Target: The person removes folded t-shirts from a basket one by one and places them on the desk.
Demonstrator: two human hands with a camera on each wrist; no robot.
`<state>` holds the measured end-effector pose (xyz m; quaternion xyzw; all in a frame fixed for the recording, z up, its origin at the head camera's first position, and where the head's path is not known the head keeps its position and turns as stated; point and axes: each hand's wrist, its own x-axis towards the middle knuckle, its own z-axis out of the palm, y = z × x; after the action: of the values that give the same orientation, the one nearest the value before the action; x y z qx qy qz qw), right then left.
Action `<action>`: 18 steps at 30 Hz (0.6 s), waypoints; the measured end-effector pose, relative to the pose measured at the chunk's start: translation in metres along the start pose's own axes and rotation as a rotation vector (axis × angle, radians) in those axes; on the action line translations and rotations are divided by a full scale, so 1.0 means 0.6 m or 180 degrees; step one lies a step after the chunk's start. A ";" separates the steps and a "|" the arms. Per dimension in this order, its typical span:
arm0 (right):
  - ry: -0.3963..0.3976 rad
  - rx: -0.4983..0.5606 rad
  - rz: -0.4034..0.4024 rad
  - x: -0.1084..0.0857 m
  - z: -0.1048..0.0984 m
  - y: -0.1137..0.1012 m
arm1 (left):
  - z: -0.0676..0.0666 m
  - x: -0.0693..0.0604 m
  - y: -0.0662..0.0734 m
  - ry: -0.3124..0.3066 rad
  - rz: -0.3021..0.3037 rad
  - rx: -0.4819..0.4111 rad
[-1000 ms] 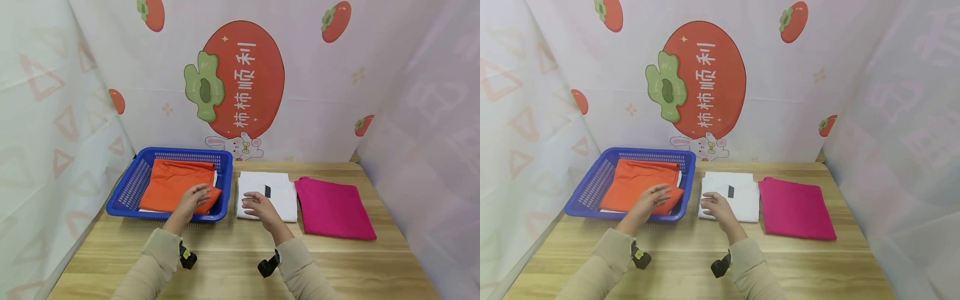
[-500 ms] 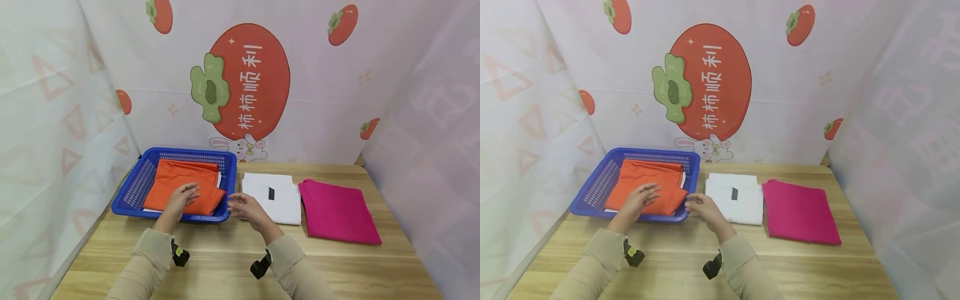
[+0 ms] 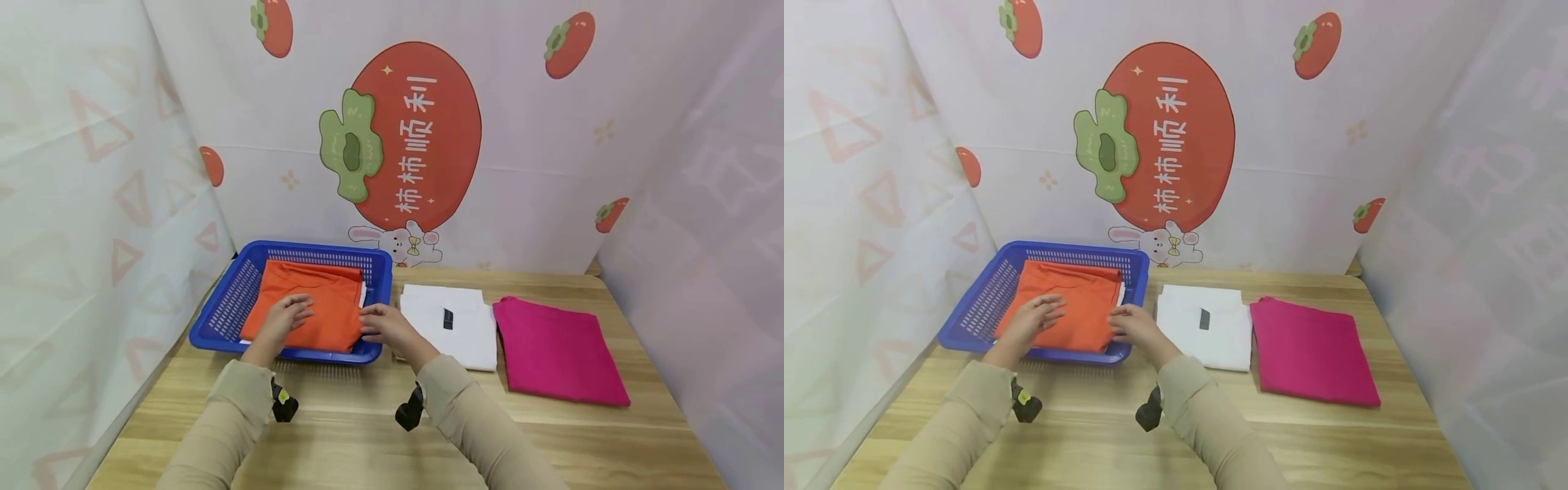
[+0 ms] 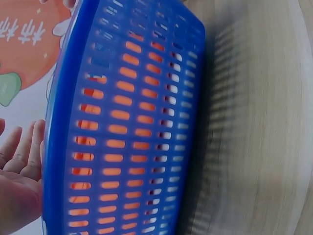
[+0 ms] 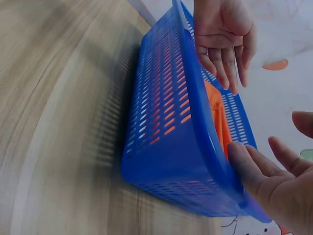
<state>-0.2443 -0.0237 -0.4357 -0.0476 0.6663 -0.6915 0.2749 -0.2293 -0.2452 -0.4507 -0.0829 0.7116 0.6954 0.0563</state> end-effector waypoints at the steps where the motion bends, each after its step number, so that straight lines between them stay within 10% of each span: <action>1: -0.0002 -0.0014 0.0035 0.005 0.003 0.000 | -0.003 0.002 -0.001 0.0019 -0.0016 0.0021; 18: -0.0053 -0.1211 0.0843 0.058 0.062 -0.002 | -0.056 0.048 -0.014 0.0408 -0.0334 0.0692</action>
<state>-0.2579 -0.0723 -0.4413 -0.0164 0.7828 -0.5110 0.3548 -0.2546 -0.2801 -0.4634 -0.1576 0.7796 0.6035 0.0558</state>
